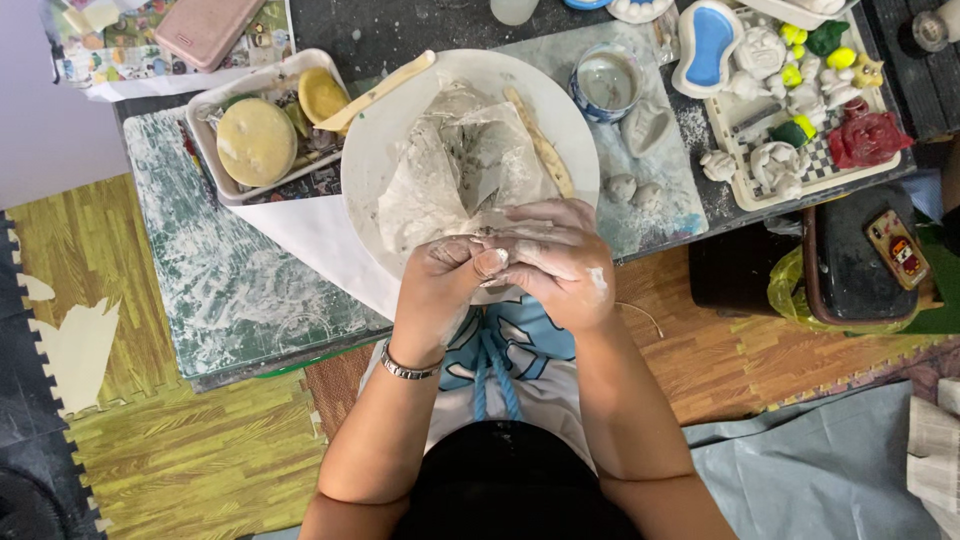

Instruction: The person repeatedly shapes small pieces of white clay into rounded forms by hand. They roll the clay between their palms, refine the shape with their fingers, and occasionally dip their hands into a container of water to moisten the clay. The workspace is cluttered with various crafting tools and finished clay pieces.

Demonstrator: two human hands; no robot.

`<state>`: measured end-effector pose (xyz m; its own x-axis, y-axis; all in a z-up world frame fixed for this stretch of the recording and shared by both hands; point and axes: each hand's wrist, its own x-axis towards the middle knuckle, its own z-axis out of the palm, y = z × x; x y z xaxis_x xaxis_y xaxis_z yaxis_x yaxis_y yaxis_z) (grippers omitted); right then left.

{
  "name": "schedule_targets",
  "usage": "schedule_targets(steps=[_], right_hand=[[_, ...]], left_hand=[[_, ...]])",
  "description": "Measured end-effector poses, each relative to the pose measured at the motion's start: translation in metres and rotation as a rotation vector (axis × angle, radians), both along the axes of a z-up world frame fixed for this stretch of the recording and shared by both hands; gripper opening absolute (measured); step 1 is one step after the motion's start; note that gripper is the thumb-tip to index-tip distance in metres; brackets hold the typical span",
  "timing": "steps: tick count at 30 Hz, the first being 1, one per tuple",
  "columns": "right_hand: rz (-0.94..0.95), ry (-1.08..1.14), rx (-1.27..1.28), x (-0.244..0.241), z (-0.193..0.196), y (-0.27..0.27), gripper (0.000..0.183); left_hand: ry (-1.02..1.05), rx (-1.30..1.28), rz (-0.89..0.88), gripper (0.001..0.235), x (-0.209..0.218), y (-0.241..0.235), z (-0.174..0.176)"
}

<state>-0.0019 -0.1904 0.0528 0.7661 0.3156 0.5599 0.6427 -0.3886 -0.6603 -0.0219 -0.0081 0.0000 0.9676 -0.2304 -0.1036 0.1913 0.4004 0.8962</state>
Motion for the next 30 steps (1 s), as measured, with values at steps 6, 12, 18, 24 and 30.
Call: schedule_targets(steps=[6,12,18,24,30], right_hand=[[-0.05,-0.093,0.126,-0.004,-0.005,0.013,0.021],[0.084,0.168,0.197,-0.002,0.002,0.012,0.024],[0.178,0.212,0.15,-0.007,0.016,0.007,0.035],[0.236,0.351,0.327,-0.009,0.005,0.014,0.028],[0.111,0.232,0.317,-0.023,-0.005,0.023,0.021]], left_hand=[[0.074,-0.21,0.077,0.026,-0.007,-0.008,0.0],[0.095,-0.188,0.095,0.025,-0.012,-0.004,0.018],[-0.008,-0.107,0.083,0.021,-0.02,0.005,0.033],[-0.08,-0.046,0.051,0.019,-0.021,0.014,0.021],[-0.092,-0.037,0.03,0.026,-0.024,0.017,0.003]])
